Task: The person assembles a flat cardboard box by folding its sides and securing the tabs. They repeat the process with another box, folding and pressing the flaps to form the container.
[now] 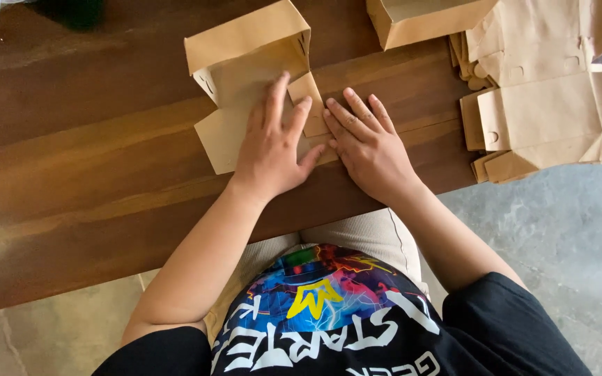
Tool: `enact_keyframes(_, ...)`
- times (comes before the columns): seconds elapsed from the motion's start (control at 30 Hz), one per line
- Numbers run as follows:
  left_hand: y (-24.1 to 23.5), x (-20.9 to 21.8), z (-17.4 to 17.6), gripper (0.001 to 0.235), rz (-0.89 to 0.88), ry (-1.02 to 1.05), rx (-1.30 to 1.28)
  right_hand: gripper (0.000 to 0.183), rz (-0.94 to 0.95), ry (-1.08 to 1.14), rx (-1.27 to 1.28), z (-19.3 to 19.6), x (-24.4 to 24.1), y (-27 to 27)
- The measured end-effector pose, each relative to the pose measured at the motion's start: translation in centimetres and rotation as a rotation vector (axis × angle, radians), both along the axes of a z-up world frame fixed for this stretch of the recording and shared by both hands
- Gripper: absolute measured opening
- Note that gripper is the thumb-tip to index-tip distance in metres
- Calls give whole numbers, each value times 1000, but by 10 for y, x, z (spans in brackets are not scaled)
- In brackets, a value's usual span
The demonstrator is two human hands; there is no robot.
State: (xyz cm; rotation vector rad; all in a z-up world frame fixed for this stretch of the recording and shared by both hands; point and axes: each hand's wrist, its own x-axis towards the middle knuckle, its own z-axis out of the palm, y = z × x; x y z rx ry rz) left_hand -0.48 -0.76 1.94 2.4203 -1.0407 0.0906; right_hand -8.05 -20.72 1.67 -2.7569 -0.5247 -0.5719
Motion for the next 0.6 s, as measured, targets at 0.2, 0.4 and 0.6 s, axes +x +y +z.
enact_keyframes(0.2,-5,-2,-21,75,-13,-142,41,47,-51,-17,-201,1,10,9)
enact_keyframes(0.4,-6,-4,-12,71,-17,-65,44,51,-19,17,-139,-1,51,12)
enact_keyframes(0.6,-5,-5,-12,84,-7,-48,128,47,-47,-12,-94,-6,18,11)
